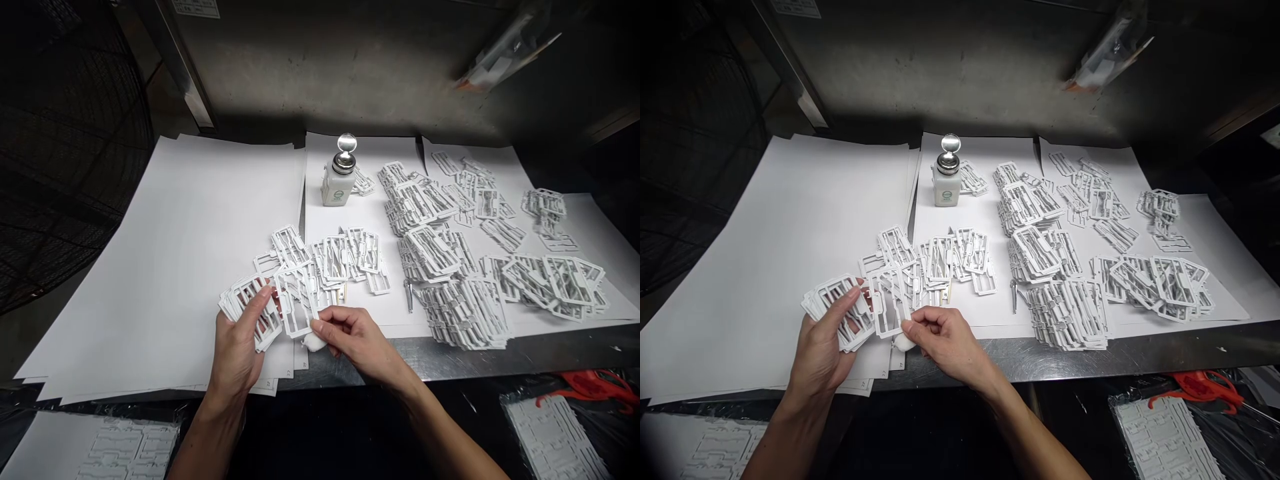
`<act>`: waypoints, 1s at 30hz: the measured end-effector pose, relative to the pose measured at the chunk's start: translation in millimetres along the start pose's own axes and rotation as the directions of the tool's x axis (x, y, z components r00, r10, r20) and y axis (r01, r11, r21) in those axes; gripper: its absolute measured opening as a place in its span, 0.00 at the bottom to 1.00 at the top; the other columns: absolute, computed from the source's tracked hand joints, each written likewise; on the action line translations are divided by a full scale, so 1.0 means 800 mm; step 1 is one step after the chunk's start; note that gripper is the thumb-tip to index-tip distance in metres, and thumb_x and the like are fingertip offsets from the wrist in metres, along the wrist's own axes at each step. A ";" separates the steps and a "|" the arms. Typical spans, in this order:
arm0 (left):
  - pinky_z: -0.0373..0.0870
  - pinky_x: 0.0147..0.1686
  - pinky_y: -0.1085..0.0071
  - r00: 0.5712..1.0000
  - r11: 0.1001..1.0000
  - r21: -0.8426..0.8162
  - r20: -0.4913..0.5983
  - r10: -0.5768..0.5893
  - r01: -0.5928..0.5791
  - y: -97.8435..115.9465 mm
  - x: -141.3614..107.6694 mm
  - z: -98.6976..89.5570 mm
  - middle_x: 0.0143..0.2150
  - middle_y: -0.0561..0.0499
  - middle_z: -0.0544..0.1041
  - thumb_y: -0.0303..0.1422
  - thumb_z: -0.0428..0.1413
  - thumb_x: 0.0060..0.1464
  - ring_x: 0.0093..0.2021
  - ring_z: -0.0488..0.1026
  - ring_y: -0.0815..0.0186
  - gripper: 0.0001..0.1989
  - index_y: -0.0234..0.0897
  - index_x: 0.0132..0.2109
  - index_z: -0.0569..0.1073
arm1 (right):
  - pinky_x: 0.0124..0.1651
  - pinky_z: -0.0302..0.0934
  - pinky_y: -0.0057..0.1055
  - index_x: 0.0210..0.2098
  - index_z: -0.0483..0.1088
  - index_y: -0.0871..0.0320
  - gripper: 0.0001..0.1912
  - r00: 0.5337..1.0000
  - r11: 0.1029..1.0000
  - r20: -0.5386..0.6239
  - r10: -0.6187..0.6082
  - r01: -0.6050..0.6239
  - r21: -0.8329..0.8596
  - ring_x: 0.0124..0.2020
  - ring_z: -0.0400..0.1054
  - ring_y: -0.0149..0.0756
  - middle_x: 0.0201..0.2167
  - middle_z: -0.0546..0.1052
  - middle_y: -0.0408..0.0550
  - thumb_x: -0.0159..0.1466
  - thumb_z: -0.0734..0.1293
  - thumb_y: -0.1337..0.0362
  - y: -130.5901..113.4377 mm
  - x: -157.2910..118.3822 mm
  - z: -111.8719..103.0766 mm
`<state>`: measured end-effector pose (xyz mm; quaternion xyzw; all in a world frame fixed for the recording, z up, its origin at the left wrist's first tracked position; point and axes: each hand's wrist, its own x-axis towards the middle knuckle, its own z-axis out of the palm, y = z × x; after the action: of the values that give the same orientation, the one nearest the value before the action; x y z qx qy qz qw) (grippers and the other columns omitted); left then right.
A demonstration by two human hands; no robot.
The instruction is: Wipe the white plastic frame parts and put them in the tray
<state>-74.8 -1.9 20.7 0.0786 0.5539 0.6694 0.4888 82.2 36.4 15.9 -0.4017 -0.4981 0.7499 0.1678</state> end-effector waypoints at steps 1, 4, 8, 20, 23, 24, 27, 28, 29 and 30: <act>0.72 0.33 0.72 1.000 1.000 0.007 0.000 0.009 -0.009 0.001 0.002 0.000 0.34 0.51 0.77 0.30 0.61 0.46 0.32 0.74 0.66 0.11 0.33 0.39 0.76 | 0.24 0.50 0.23 0.30 0.69 0.63 0.14 1.000 1.000 0.009 0.002 -0.001 -0.001 0.21 0.54 0.23 0.23 0.66 0.41 0.62 0.65 0.56 0.000 0.000 0.000; 0.71 0.28 0.76 1.000 1.000 0.022 0.005 0.004 -0.004 0.007 0.010 -0.003 0.30 0.53 0.76 0.28 0.63 0.43 0.29 0.73 0.69 0.10 0.34 0.37 0.77 | 0.24 0.50 0.23 0.29 0.69 0.63 0.15 0.998 1.000 0.065 0.023 -0.023 -0.002 0.21 0.55 0.23 0.22 0.65 0.40 0.62 0.65 0.55 0.001 -0.002 -0.003; 0.72 0.29 0.74 0.999 0.992 0.123 0.028 0.035 -0.039 0.012 0.015 -0.009 0.30 0.53 0.77 0.26 0.65 0.38 0.29 0.73 0.68 0.13 0.35 0.37 0.77 | 0.25 0.52 0.22 0.30 0.71 0.63 0.15 0.989 0.996 0.117 0.085 -0.081 -0.034 0.22 0.56 0.23 0.23 0.67 0.41 0.61 0.66 0.55 -0.003 -0.010 -0.016; 0.71 0.40 0.68 0.968 0.905 0.343 0.064 0.244 -0.251 -0.002 0.002 0.002 0.36 0.51 0.79 0.27 0.62 0.44 0.37 0.75 0.62 0.08 0.35 0.35 0.77 | 0.32 0.62 0.25 0.42 0.73 0.62 0.10 0.804 0.677 -0.069 -0.590 0.447 -0.585 0.31 0.66 0.30 0.33 0.72 0.49 0.63 0.64 0.67 -0.030 -0.003 0.024; 0.71 0.40 0.66 0.971 0.917 0.319 0.072 0.227 -0.238 -0.002 0.001 0.002 0.37 0.50 0.78 0.27 0.61 0.44 0.38 0.75 0.61 0.08 0.34 0.36 0.76 | 0.29 0.62 0.26 0.41 0.73 0.63 0.10 0.798 0.575 0.034 -0.601 0.462 -0.675 0.29 0.65 0.30 0.34 0.71 0.50 0.64 0.61 0.69 -0.024 0.002 0.029; 0.71 0.40 0.66 0.972 0.919 0.317 0.067 0.224 -0.234 -0.002 0.001 0.001 0.37 0.50 0.78 0.27 0.61 0.44 0.38 0.75 0.61 0.08 0.34 0.36 0.76 | 0.29 0.61 0.26 0.41 0.73 0.62 0.10 0.813 0.562 0.062 -0.579 0.453 -0.692 0.29 0.65 0.30 0.34 0.71 0.50 0.64 0.61 0.70 -0.023 0.002 0.028; 0.71 0.41 0.65 0.968 0.912 0.324 0.059 0.244 -0.250 -0.004 0.002 0.001 0.37 0.50 0.78 0.27 0.61 0.44 0.38 0.74 0.61 0.08 0.34 0.36 0.76 | 0.30 0.61 0.25 0.41 0.73 0.61 0.10 0.837 0.556 0.072 -0.543 0.422 -0.717 0.30 0.66 0.30 0.33 0.71 0.49 0.64 0.61 0.70 -0.025 0.000 0.024; 0.71 0.41 0.66 0.965 0.909 0.325 0.062 0.255 -0.261 -0.005 0.002 0.002 0.37 0.50 0.78 0.27 0.61 0.44 0.38 0.74 0.61 0.08 0.34 0.36 0.76 | 0.30 0.61 0.25 0.41 0.72 0.62 0.10 0.832 0.558 0.057 -0.552 0.420 -0.716 0.30 0.66 0.30 0.33 0.71 0.49 0.64 0.61 0.69 -0.026 -0.001 0.024; 0.71 0.40 0.66 0.962 0.906 0.326 0.067 0.264 -0.271 -0.005 0.002 0.002 0.36 0.50 0.78 0.27 0.61 0.44 0.37 0.74 0.62 0.07 0.34 0.35 0.76 | 0.30 0.61 0.25 0.42 0.72 0.62 0.10 0.824 0.559 0.041 -0.566 0.419 -0.715 0.30 0.66 0.30 0.33 0.71 0.49 0.64 0.61 0.69 -0.028 0.000 0.025; 0.71 0.40 0.67 0.960 0.903 0.326 0.071 0.270 -0.278 -0.005 0.003 0.003 0.35 0.50 0.78 0.26 0.61 0.44 0.37 0.74 0.62 0.07 0.34 0.35 0.76 | 0.30 0.61 0.25 0.42 0.72 0.62 0.10 0.818 0.555 0.035 -0.574 0.420 -0.718 0.30 0.66 0.30 0.34 0.71 0.49 0.65 0.61 0.68 -0.029 0.001 0.026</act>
<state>-72.3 0.6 17.5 0.2450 0.6366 0.6271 0.3761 62.8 34.6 39.8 -0.3502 -0.8158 0.3803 0.2593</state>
